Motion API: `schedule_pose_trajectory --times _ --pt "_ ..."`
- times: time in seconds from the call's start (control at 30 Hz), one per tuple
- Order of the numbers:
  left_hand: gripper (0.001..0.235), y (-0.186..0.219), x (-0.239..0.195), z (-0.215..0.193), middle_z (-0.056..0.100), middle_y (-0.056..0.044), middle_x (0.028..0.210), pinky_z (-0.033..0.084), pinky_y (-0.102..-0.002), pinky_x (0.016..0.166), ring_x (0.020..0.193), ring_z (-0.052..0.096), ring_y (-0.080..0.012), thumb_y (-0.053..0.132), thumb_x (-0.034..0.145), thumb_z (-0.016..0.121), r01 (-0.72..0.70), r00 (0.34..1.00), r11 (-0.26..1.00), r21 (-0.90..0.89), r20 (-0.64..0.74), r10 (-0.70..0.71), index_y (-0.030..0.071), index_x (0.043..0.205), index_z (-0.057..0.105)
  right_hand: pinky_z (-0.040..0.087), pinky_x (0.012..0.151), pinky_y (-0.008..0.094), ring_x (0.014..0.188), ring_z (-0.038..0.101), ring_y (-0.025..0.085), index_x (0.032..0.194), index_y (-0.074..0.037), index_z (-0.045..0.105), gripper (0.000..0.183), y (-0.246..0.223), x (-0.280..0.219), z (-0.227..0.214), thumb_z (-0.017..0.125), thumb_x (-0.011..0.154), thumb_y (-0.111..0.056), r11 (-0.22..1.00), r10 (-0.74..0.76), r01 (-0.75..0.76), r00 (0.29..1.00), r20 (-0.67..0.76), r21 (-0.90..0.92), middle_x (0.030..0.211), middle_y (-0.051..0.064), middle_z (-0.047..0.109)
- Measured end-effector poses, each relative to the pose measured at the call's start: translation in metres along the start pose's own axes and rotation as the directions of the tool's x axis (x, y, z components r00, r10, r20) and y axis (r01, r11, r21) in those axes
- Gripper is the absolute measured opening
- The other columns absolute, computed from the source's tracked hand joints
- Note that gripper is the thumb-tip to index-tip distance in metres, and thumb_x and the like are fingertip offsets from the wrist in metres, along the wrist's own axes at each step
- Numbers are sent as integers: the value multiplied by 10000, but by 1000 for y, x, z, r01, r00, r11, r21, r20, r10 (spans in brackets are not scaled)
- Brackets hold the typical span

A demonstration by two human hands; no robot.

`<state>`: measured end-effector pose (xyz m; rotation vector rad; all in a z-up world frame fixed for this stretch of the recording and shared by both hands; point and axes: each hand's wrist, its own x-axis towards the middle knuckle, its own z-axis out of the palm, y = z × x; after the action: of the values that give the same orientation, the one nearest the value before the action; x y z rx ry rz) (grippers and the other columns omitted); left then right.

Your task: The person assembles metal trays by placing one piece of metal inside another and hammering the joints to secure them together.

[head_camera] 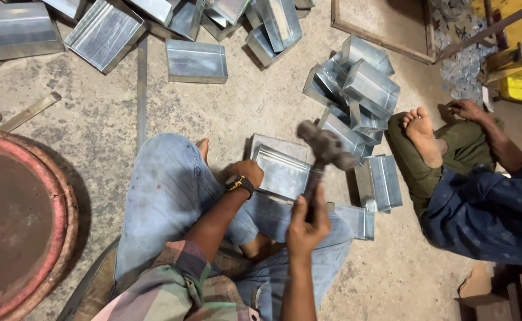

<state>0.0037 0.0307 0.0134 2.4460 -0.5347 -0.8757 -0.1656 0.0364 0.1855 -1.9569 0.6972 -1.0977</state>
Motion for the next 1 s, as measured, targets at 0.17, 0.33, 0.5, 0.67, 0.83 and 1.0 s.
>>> schedule_pose_trajectory --times 0.17,0.33,0.5,0.67,0.83,1.0 --pt "351 -6 8 10 745 -223 1093 571 -519 889 1041 721 -406 288 923 530 -42 999 999 21 -25 43 79 1035 788 560 763 344 868 673 177 1431 -58 645 505 39 -4 33 706 930 -34 922 170 -17 914 368 -386 1140 238 714" --pt "370 -6 4 1 743 -240 1070 567 -508 886 1020 719 -416 308 947 515 -29 999 997 -65 -37 26 76 1012 795 441 581 276 661 541 104 1486 -83 597 526 44 -7 15 669 967 -39 956 291 -279 937 193 -89 859 59 627" --pt "396 19 -11 -12 744 -248 1015 554 -495 903 983 716 -427 395 1023 532 -99 976 971 -217 -213 52 55 1050 734 405 464 221 540 520 47 1480 -49 544 534 5 9 -17 648 957 -37 959 275 -278 960 46 59 693 -7 584" --pt "343 24 -11 -9 656 -217 1241 343 -581 1116 1294 513 -438 186 905 593 -475 726 879 -48 -586 360 -6 1188 602 490 527 251 598 600 105 1499 -6 522 528 -41 18 -41 651 987 4 997 56 -55 998 -24 52 802 76 671" --pt "283 16 -3 1 565 -171 1464 185 -647 1195 1448 360 -450 158 903 620 -477 679 877 51 -613 405 37 1158 597 541 591 323 692 630 174 1579 -31 413 570 -81 22 -48 598 1043 30 954 -113 135 989 -97 266 960 181 680" --pt "367 16 -4 5 519 -146 1525 175 -642 1175 1450 340 -463 140 814 633 -436 720 898 59 -576 388 18 1159 609 510 544 260 710 628 137 1621 -152 299 658 -79 28 -45 596 1055 5 870 -215 274 959 -185 411 1011 160 670"
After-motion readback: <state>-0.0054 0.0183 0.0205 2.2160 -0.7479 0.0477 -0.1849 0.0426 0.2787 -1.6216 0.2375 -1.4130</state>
